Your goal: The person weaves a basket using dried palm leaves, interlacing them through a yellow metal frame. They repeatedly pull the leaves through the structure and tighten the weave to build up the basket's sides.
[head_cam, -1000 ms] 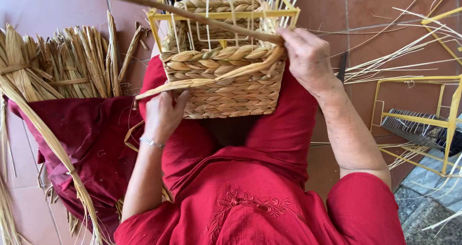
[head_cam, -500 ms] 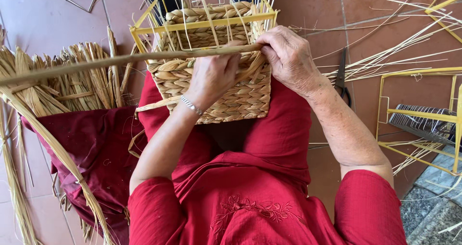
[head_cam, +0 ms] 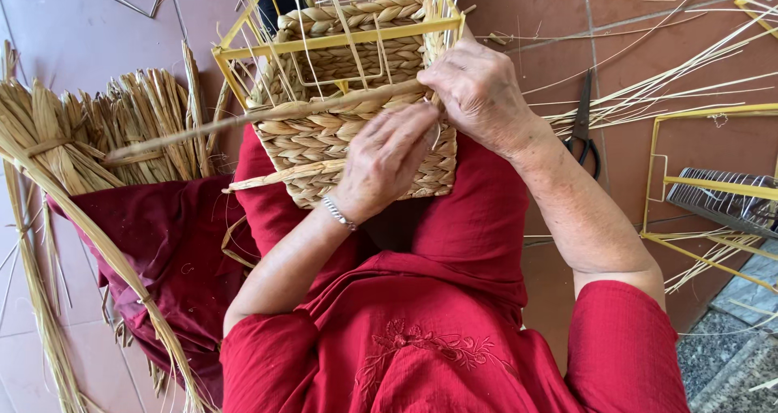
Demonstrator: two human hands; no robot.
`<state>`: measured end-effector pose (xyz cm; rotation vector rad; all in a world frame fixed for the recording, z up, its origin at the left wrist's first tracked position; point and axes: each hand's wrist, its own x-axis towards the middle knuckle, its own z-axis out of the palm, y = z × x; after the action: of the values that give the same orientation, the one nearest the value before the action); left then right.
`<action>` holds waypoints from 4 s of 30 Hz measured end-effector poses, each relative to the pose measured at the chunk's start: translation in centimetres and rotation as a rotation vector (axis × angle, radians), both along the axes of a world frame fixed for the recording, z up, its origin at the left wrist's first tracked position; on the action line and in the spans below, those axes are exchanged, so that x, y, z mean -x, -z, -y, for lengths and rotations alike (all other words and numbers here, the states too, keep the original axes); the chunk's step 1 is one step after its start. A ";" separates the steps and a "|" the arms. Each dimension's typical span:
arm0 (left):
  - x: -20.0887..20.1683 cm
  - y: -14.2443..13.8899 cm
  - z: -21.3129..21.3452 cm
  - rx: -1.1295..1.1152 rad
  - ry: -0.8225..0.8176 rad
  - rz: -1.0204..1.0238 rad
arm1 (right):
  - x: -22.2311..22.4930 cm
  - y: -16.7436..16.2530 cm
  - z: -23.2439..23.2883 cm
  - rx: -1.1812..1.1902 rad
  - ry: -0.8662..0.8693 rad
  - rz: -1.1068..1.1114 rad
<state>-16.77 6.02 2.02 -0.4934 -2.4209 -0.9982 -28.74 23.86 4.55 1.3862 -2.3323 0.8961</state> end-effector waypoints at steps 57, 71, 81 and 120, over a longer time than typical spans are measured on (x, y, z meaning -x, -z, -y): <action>1.2 6.1 37.1 -0.779 -0.569 0.208 | 1.3 1.7 2.8 0.188 0.306 0.569; -1.3 -8.5 7.5 -0.012 0.028 0.101 | -1.8 -1.5 -0.3 0.079 0.186 0.181; 5.1 -1.4 0.9 0.053 -0.072 -0.031 | -2.6 -0.5 -1.6 0.132 0.075 0.045; 2.8 -2.8 2.9 0.526 -0.227 0.059 | -0.1 -0.2 0.3 0.036 0.002 0.202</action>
<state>-19.52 3.11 4.82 -0.3492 -2.7128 -0.2777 -28.64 23.54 4.79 1.3347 -2.4479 1.1197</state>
